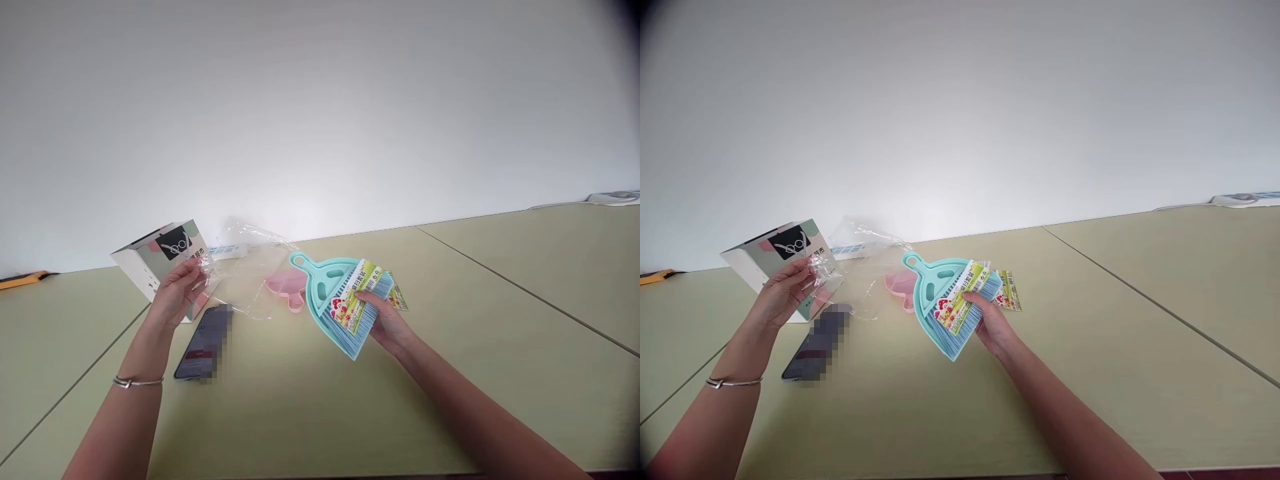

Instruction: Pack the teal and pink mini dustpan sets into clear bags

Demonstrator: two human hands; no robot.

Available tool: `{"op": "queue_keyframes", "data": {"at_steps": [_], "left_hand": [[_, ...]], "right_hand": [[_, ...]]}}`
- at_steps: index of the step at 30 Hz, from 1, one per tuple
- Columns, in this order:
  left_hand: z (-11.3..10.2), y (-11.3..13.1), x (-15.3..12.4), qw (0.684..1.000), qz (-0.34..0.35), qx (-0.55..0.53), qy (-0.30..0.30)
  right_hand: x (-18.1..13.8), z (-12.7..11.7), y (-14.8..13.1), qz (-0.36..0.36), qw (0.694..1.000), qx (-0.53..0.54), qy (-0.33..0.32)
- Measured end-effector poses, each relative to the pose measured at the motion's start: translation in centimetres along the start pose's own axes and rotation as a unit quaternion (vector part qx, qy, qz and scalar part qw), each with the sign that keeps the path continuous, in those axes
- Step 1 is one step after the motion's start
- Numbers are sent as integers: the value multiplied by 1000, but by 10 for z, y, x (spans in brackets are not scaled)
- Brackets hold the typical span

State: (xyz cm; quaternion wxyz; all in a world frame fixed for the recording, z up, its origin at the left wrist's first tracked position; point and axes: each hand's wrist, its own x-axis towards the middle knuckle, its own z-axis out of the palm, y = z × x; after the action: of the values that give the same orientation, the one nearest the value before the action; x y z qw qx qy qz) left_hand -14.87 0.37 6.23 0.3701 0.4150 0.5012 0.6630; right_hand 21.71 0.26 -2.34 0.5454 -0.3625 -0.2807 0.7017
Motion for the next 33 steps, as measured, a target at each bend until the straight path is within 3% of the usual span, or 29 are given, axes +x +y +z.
{"op": "queue_keyframes", "data": {"at_steps": [4, 9, 13, 17, 20, 21, 23, 27, 33], "left_hand": [[6, 0, -8, 1000, 1, -13, -8], [24, -4, -24, 996, -8, -48, -81], [46, -15, -35, 985, -77, -82, -128], [76, -34, -55, 966, -141, -195, -97], [99, -50, -78, 943, -165, -287, -24], [107, -54, -86, 937, -193, -290, -26], [122, -58, -100, 936, -229, -261, -51], [151, -60, -113, 965, -161, -174, -109], [168, -84, -111, 948, -196, -154, -197]], "right_hand": [[-3, -2, -3, 28, 997, -28, -60], [-7, -2, -2, 63, 993, -53, -81], [-10, -1, -1, 94, 986, -58, -123], [-12, -1, 2, 103, 983, -60, -140], [-11, -1, 5, 84, 988, -37, -121], [-11, -1, 6, 78, 990, -31, -111], [-12, 1, 8, 72, 993, -25, -94], [-13, 4, 11, 60, 996, -16, -70], [-11, 7, 20, 31, 999, 44, 8]]}}
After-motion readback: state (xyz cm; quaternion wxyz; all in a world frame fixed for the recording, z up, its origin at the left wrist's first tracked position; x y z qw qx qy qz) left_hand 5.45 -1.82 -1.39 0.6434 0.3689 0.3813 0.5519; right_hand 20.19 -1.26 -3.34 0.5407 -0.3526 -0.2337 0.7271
